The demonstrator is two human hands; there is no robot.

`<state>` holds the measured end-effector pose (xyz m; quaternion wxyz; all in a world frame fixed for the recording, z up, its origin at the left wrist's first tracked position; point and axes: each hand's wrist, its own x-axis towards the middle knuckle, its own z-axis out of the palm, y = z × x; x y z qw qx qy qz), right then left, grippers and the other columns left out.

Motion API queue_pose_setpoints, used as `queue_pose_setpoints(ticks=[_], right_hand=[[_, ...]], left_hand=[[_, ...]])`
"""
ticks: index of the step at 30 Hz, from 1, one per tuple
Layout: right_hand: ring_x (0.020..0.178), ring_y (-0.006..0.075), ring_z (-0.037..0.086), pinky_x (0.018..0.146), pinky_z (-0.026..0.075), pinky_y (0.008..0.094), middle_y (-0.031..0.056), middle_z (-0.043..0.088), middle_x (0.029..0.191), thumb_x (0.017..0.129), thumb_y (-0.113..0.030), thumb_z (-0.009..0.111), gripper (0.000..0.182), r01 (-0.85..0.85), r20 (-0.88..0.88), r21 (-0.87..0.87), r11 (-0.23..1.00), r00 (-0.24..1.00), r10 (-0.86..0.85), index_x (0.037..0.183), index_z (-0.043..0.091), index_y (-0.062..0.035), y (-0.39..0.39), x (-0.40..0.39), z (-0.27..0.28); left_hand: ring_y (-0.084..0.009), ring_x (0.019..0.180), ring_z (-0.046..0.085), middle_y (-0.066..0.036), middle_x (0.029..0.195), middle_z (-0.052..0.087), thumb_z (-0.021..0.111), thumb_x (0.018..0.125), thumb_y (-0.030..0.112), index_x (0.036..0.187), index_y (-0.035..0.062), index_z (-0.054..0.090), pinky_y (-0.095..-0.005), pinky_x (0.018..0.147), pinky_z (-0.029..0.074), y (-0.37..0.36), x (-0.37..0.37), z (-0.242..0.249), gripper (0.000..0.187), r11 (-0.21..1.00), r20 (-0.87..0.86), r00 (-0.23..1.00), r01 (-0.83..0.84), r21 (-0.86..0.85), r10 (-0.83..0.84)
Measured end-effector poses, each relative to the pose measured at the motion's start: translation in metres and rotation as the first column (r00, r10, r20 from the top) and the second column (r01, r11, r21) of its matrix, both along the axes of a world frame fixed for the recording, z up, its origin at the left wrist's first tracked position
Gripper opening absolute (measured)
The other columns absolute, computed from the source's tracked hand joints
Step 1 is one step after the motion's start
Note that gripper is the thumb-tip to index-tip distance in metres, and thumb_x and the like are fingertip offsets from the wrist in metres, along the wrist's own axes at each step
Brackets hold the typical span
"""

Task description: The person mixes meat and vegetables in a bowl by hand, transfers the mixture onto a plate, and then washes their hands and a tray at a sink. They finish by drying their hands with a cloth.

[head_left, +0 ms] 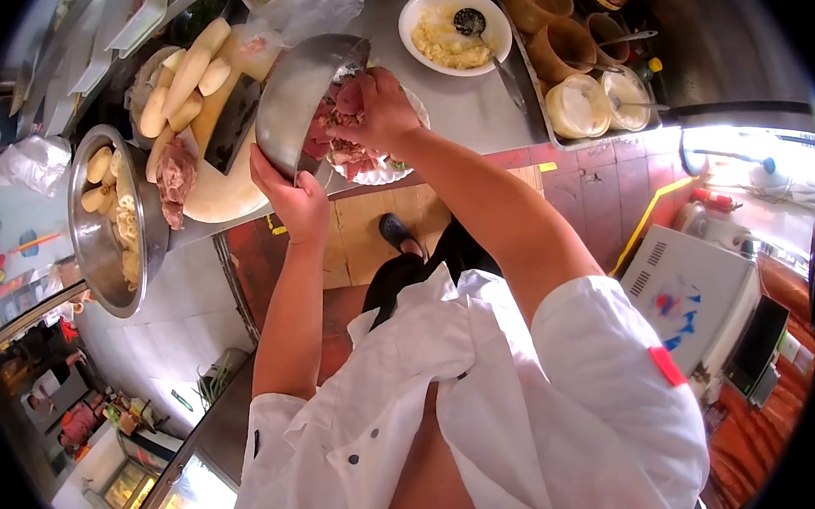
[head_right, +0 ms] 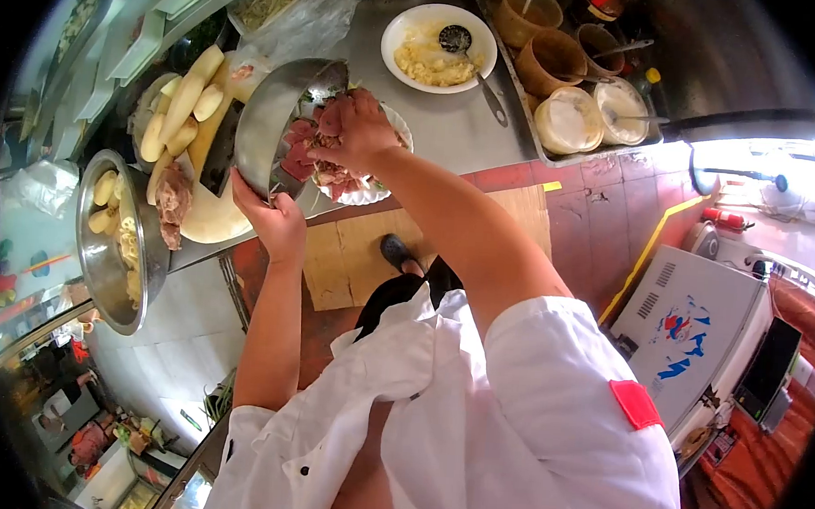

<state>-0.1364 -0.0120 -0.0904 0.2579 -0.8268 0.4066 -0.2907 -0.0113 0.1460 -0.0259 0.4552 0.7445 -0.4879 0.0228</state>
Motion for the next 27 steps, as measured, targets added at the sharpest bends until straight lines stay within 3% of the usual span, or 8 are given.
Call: queue_pose_setpoints(ticks=[7, 10, 13, 16, 19, 23, 27], right_hand=[[0.129, 0.0412, 0.046, 0.110, 0.040, 0.0486, 0.0235, 0.051, 0.134, 0.075, -0.067, 0.074, 0.093, -0.029, -0.223, 0.120, 0.992, 0.973, 0.055, 0.136, 0.051, -0.0016, -0.007, 0.015, -0.010], [0.130, 0.0370, 0.046, 0.109, 0.039, 0.0492, 0.0202, 0.053, 0.133, 0.083, -0.068, 0.064, 0.078, -0.010, -0.375, -0.045, 0.999, 0.927, -0.008, 0.130, 0.058, -0.0057, -0.012, 0.019, -0.020], [0.128, 0.0349, 0.050, 0.109, 0.039, 0.0483, 0.0160, 0.057, 0.131, 0.080, -0.060, 0.071, 0.074, 0.006, -0.404, 0.024, 1.000, 0.915, 0.004, 0.132, 0.059, -0.0087, -0.019, 0.022, -0.021], [0.129, 0.0343, 0.050, 0.109, 0.039, 0.0483, 0.0132, 0.057, 0.134, 0.083, -0.058, 0.068, 0.069, -0.049, -0.441, 0.031, 0.998, 0.896, 0.058, 0.132, 0.060, -0.0117, -0.021, 0.015, -0.021], [0.136, 0.0324, 0.045, 0.113, 0.036, 0.0483, 0.0118, 0.053, 0.142, 0.091, -0.061, 0.055, 0.065, -0.104, -0.455, 0.040, 0.994, 0.884, 0.110, 0.135, 0.061, -0.0144, -0.019, 0.010, -0.023], [0.138, 0.0319, 0.044, 0.114, 0.035, 0.0488, 0.0094, 0.050, 0.147, 0.095, -0.056, 0.051, 0.060, -0.112, -0.406, 0.028, 0.993, 0.907, 0.114, 0.138, 0.060, -0.0148, -0.017, 0.003, -0.030], [0.137, 0.0321, 0.045, 0.114, 0.036, 0.0490, 0.0063, 0.048, 0.150, 0.099, -0.046, 0.047, 0.051, -0.209, -0.417, 0.084, 0.974, 0.881, 0.225, 0.138, 0.060, -0.0166, -0.027, -0.005, -0.034]], left_hand=[[-0.0489, 0.139, 0.036, -0.031, 0.150, 0.029, 0.047, 0.080, -0.007, 0.156, -0.0059, 0.020, -0.0508, 0.115, 0.036, 0.000, 0.000, 0.005, 0.080, 0.999, -0.059, 0.998, -0.011, 0.039, 0.013], [-0.0492, 0.138, 0.037, -0.031, 0.150, 0.030, 0.047, 0.081, -0.007, 0.156, -0.0059, 0.021, -0.0512, 0.114, 0.037, -0.001, 0.002, 0.009, 0.079, 0.998, -0.036, 0.999, -0.002, 0.055, 0.004], [-0.0491, 0.137, 0.038, -0.031, 0.150, 0.030, 0.047, 0.081, -0.007, 0.156, -0.0059, 0.021, -0.0509, 0.114, 0.038, -0.003, 0.003, 0.014, 0.079, 0.998, -0.033, 0.999, -0.007, 0.061, 0.009], [-0.0486, 0.137, 0.039, -0.030, 0.149, 0.030, 0.047, 0.081, -0.007, 0.156, -0.0059, 0.021, -0.0502, 0.113, 0.039, -0.006, 0.008, 0.017, 0.079, 0.999, -0.035, 0.999, -0.035, 0.037, 0.037], [-0.0477, 0.137, 0.040, -0.030, 0.149, 0.031, 0.047, 0.081, -0.007, 0.156, -0.0062, 0.021, -0.0496, 0.113, 0.039, -0.007, 0.014, 0.016, 0.079, 0.998, -0.019, 0.998, -0.057, 0.000, 0.057], [-0.0462, 0.137, 0.040, -0.030, 0.147, 0.033, 0.046, 0.080, -0.008, 0.156, -0.0065, 0.021, -0.0490, 0.113, 0.039, -0.002, 0.020, 0.012, 0.080, 0.997, -0.056, 0.996, -0.067, -0.035, 0.065], [-0.0394, 0.144, 0.036, -0.029, 0.153, 0.031, 0.046, 0.082, -0.007, 0.156, -0.0095, 0.016, -0.0439, 0.120, 0.029, 0.002, 0.025, 0.002, 0.080, 0.994, -0.147, 0.986, -0.087, -0.064, 0.077]])
